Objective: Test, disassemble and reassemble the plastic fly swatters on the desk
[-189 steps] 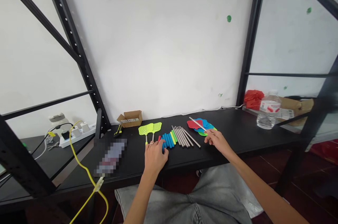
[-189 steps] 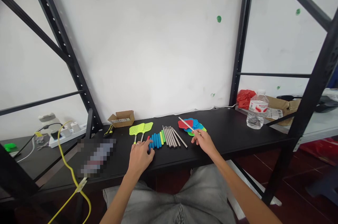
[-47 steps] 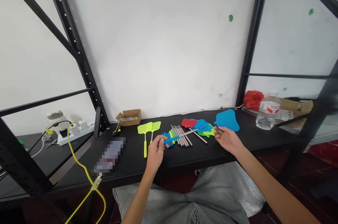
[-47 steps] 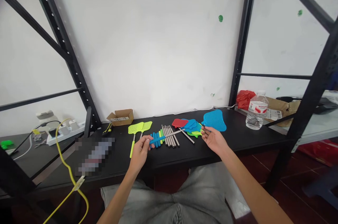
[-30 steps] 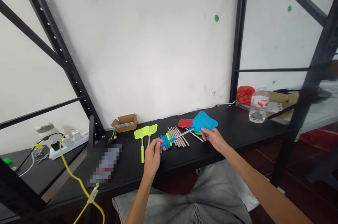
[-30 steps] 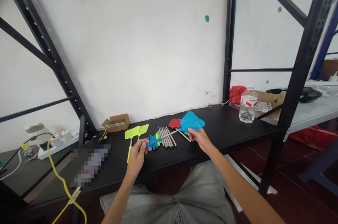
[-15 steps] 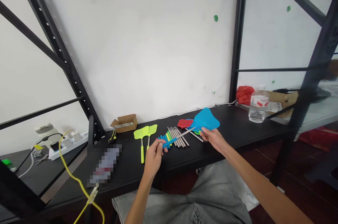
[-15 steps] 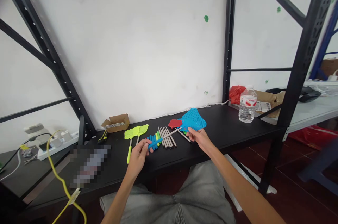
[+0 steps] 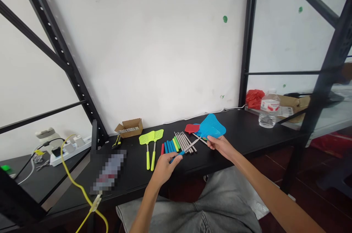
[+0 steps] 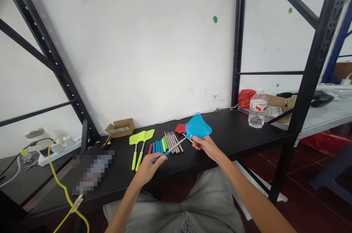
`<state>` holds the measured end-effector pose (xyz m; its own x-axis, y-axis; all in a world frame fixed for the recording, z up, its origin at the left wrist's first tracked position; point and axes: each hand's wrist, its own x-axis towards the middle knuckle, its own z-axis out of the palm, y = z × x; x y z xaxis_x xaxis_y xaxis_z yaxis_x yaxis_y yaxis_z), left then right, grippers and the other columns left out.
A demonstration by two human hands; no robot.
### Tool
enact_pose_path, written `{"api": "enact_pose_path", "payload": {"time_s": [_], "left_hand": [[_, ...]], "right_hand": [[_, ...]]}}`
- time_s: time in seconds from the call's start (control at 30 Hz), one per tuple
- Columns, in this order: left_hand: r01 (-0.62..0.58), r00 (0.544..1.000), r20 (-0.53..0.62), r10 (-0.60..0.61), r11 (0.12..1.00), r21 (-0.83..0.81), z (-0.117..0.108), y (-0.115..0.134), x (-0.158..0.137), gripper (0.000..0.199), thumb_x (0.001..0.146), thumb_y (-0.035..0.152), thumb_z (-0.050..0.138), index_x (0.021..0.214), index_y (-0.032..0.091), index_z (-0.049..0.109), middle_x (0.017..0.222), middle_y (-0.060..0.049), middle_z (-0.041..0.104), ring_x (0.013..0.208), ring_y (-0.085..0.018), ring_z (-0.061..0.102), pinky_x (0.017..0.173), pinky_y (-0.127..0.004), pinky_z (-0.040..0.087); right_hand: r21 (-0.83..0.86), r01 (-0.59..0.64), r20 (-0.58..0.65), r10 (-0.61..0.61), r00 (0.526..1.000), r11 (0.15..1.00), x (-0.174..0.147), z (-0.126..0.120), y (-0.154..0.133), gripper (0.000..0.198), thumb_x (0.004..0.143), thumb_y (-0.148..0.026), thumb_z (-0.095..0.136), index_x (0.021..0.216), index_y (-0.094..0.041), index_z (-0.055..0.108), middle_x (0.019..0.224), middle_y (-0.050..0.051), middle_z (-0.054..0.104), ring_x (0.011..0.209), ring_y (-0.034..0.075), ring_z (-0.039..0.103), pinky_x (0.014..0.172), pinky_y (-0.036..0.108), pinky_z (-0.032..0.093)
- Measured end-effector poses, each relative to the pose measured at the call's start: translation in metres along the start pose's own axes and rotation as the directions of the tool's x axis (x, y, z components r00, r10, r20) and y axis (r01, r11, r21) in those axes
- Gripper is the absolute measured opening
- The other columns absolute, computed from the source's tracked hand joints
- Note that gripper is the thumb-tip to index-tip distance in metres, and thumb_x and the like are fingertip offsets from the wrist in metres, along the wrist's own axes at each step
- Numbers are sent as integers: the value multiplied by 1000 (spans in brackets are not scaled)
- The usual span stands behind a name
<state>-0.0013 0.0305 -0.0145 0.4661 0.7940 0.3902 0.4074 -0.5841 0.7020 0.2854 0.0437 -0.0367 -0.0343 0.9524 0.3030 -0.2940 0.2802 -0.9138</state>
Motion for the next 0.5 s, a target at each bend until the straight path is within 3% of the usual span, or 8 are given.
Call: {"api": "enact_pose_path", "payload": {"time_s": [0.5], "left_hand": [[40, 999, 30, -39, 998, -43, -4, 1, -2, 45, 92, 51, 44, 84, 15, 71, 56, 3, 40, 53, -11, 34, 49, -22, 23]], "right_hand": [[-97, 52, 25, -49, 998, 994, -2, 11, 0, 34, 81, -46, 68, 66, -16, 62, 55, 0, 57, 51, 10, 44, 51, 26, 32]]}}
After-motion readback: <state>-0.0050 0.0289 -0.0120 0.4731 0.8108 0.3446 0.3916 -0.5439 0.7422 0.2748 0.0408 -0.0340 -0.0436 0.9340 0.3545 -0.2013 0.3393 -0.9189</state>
